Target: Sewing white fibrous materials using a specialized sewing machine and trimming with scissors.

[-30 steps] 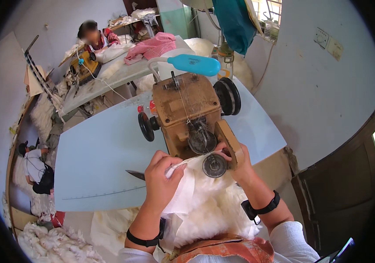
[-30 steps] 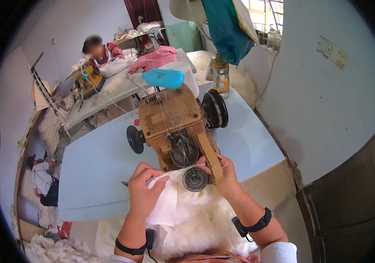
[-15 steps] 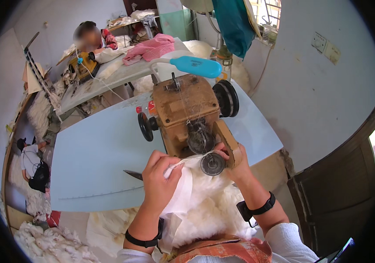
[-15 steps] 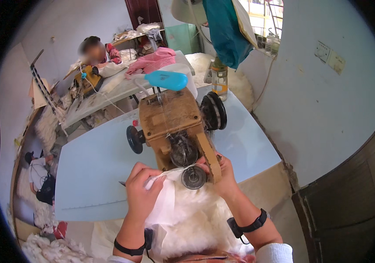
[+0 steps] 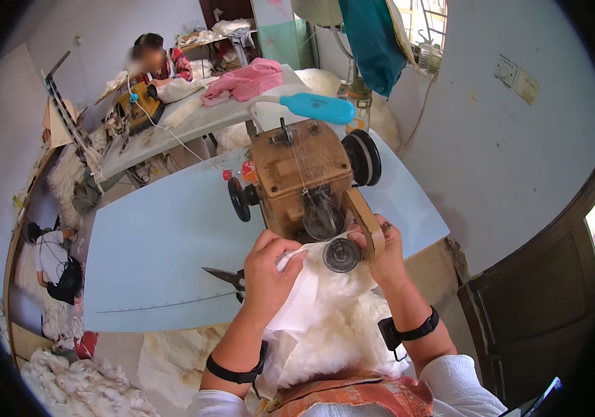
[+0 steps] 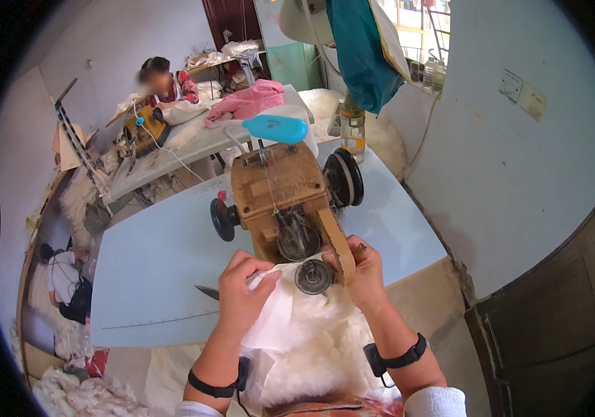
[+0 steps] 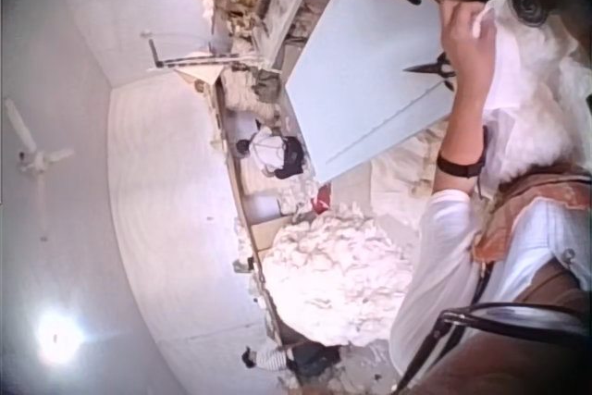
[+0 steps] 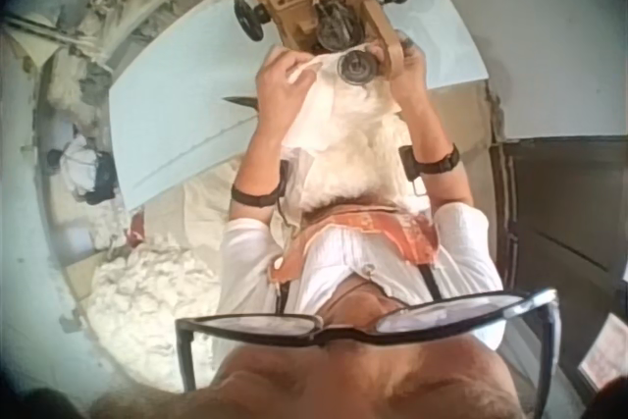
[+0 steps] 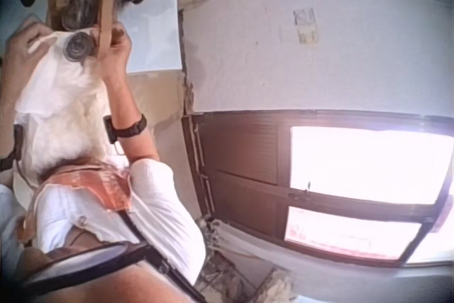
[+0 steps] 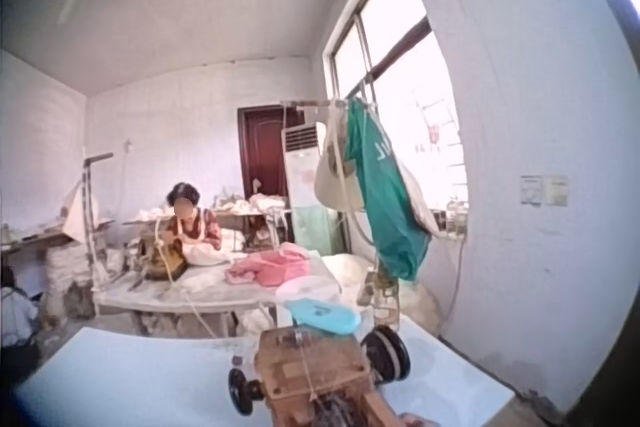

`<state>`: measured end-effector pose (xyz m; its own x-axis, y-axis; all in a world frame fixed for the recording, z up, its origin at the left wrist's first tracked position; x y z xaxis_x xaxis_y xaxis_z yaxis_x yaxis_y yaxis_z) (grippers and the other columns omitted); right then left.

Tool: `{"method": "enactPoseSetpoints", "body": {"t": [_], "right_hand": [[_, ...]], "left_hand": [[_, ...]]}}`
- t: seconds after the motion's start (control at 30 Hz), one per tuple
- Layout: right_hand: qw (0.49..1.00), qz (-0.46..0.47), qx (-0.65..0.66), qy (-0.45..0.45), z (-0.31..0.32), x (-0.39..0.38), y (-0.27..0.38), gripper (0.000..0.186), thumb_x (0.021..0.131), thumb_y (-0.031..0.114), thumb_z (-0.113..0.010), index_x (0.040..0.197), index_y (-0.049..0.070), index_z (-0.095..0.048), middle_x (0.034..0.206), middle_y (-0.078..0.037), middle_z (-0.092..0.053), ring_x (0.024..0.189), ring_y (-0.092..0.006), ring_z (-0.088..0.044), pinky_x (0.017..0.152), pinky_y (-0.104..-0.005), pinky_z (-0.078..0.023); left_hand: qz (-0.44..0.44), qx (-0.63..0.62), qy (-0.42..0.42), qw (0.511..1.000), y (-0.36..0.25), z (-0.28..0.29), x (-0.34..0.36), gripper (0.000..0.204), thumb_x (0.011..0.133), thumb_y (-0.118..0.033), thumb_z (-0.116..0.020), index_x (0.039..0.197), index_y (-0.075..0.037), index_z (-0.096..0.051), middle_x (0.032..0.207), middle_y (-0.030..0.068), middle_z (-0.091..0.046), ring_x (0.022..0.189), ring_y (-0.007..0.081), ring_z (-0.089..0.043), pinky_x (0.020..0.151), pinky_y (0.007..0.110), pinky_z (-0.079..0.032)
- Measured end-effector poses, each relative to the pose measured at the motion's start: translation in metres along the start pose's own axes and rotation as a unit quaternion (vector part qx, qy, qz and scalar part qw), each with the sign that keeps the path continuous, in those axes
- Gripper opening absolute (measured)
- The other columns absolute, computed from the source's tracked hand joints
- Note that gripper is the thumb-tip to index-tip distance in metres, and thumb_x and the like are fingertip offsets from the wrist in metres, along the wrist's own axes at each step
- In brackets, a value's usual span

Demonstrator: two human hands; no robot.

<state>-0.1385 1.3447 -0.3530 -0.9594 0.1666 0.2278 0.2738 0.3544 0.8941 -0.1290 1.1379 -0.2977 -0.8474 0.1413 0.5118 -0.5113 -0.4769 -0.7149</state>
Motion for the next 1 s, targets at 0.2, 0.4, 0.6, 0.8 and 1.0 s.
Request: {"method": "enactPoseSetpoints", "body": {"t": [0.2, 0.4, 0.6, 0.8, 1.0], "right_hand": [[0.999, 0.003, -0.029, -0.042, 0.008, -0.003, 0.001, 0.018, 0.082, -0.004, -0.072, 0.079, 0.006, -0.057, 0.078, 0.003, -0.062, 0.069, -0.0031, -0.054, 0.061, -0.0187, -0.046], [0.998, 0.011, -0.05, -0.047, 0.008, -0.005, 0.004, 0.017, 0.083, -0.004, -0.071, 0.08, 0.006, -0.058, 0.076, 0.004, -0.06, 0.067, -0.0022, -0.053, 0.061, -0.0188, -0.045], [0.998, 0.021, -0.013, -0.063, 0.013, -0.005, 0.008, 0.01, 0.086, -0.004, -0.066, 0.085, 0.004, -0.059, 0.08, 0.001, -0.065, 0.071, -0.0046, -0.058, 0.064, -0.02, -0.048], [0.997, 0.017, -0.019, -0.071, 0.018, -0.006, 0.004, 0.009, 0.088, -0.005, -0.063, 0.086, 0.003, -0.06, 0.08, 0.0, -0.065, 0.071, -0.0054, -0.059, 0.065, -0.0203, -0.048], [0.996, 0.007, -0.022, -0.083, 0.02, -0.002, 0.002, 0.008, 0.089, -0.004, -0.062, 0.086, 0.003, -0.059, 0.082, -0.001, -0.066, 0.07, -0.0048, -0.058, 0.062, -0.0203, -0.046]], "left_hand": [[0.001, -0.006, 0.01, 1.0, -0.002, -0.005, 0.002, 0.016, 0.073, -0.003, -0.076, 0.085, 0.002, -0.066, 0.079, 0.0081, -0.055, 0.07, 0.0186, -0.057, 0.065, 0.027, -0.046], [0.001, -0.007, 0.011, 1.0, -0.001, -0.006, 0.003, 0.016, 0.073, -0.003, -0.076, 0.085, 0.002, -0.066, 0.079, 0.008, -0.055, 0.071, 0.0187, -0.057, 0.066, 0.027, -0.046], [-0.013, -0.006, 0.013, 1.0, -0.009, -0.012, 0.005, 0.014, 0.074, -0.002, -0.074, 0.085, 0.001, -0.066, 0.08, 0.0076, -0.056, 0.072, 0.0179, -0.058, 0.066, 0.027, -0.047], [0.038, -0.053, 0.039, 0.997, -0.009, -0.007, 0.006, 0.012, 0.075, 0.0, -0.071, 0.084, 0.001, -0.063, 0.08, 0.0067, -0.058, 0.068, 0.0134, -0.057, 0.064, 0.025, -0.047], [0.01, -0.035, 0.023, 0.999, -0.012, -0.011, 0.012, 0.011, 0.076, 0.0, -0.07, 0.082, 0.001, -0.062, 0.078, 0.0071, -0.059, 0.066, 0.0126, -0.056, 0.063, 0.025, -0.047]]}}
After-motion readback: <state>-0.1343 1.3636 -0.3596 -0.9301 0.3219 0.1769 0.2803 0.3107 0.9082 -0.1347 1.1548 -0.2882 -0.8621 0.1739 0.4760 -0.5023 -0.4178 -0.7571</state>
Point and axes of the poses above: each hand's wrist, its own x-axis towards the middle knuckle, its own z-axis out of the back of the hand, y = z × x, the point moved 4 cm from there along x, towards the middle knuckle
